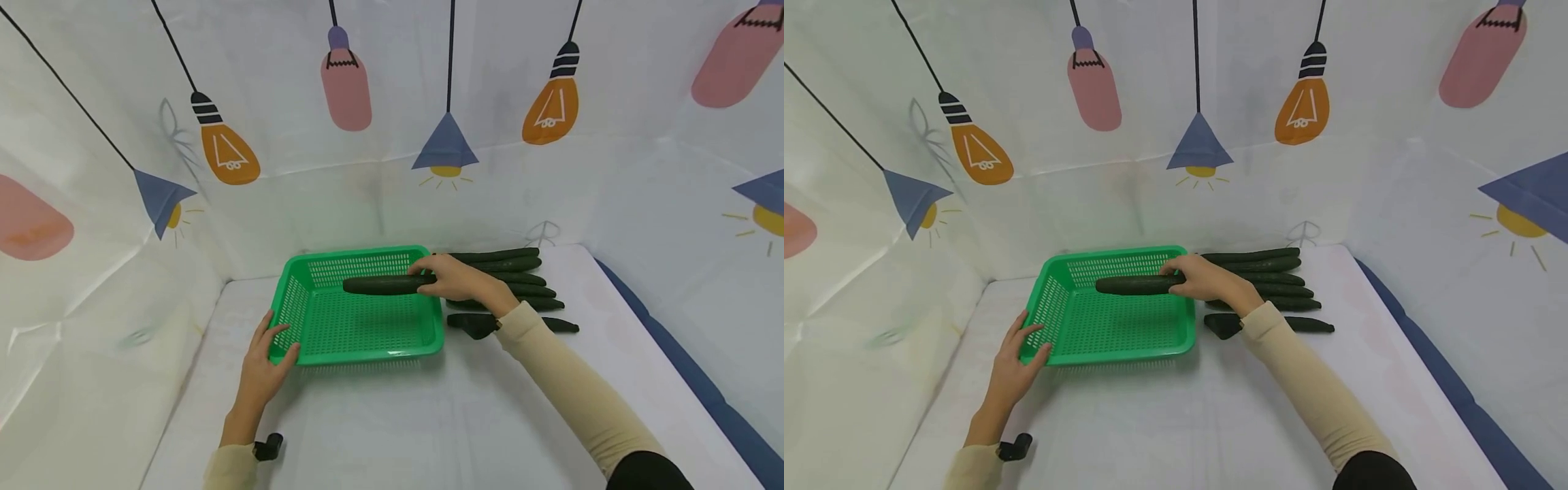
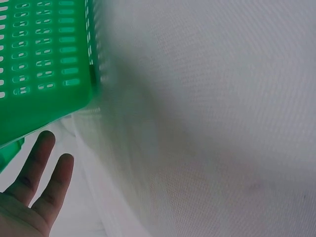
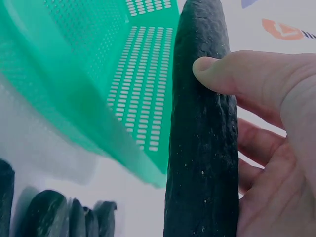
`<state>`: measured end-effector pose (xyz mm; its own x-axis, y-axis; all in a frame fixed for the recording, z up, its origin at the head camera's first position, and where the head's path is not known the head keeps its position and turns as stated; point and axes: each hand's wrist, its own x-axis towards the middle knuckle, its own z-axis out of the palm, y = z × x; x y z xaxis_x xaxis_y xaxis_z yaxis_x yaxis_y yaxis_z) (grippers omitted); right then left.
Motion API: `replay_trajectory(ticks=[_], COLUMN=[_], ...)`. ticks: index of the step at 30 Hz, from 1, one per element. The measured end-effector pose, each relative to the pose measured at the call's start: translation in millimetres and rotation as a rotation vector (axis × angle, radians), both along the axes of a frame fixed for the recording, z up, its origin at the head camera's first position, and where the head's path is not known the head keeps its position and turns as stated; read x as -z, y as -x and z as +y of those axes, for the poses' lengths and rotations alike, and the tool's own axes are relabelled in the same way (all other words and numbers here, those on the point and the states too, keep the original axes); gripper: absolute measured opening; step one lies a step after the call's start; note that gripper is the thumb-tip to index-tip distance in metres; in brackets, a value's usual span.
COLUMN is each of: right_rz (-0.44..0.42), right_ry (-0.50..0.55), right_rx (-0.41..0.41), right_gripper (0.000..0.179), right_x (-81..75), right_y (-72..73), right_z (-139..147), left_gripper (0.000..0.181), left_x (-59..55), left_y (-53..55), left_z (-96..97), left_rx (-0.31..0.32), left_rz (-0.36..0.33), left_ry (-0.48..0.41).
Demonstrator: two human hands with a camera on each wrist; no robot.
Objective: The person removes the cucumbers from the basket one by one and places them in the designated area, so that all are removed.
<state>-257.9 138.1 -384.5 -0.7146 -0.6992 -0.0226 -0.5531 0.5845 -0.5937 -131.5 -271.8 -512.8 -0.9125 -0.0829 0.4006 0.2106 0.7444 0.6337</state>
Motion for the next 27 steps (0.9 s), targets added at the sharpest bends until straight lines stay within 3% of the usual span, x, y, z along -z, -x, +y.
replay_trajectory(ticks=[10,18,27], right_rz=[0.010,0.053,0.057], right_ry=[0.073,0.076,0.093], right_rx=[0.114,0.237,0.307], right_gripper=[0.042,0.040,0.042], right_x=[4.8,11.9,26.5], right_y=[-13.6,-23.6,-35.0], right_z=[44,82,115], left_gripper=[0.045,0.046,0.045], left_x=[2.4,-2.4,-3.0], left_y=[1.3,0.8,-3.4], left_z=[2.6,5.5,3.3], left_rx=[-0.006,-0.007,-0.033], left_rz=[-0.026,-0.026,-0.051], left_ry=[-0.032,-0.023,-0.057])
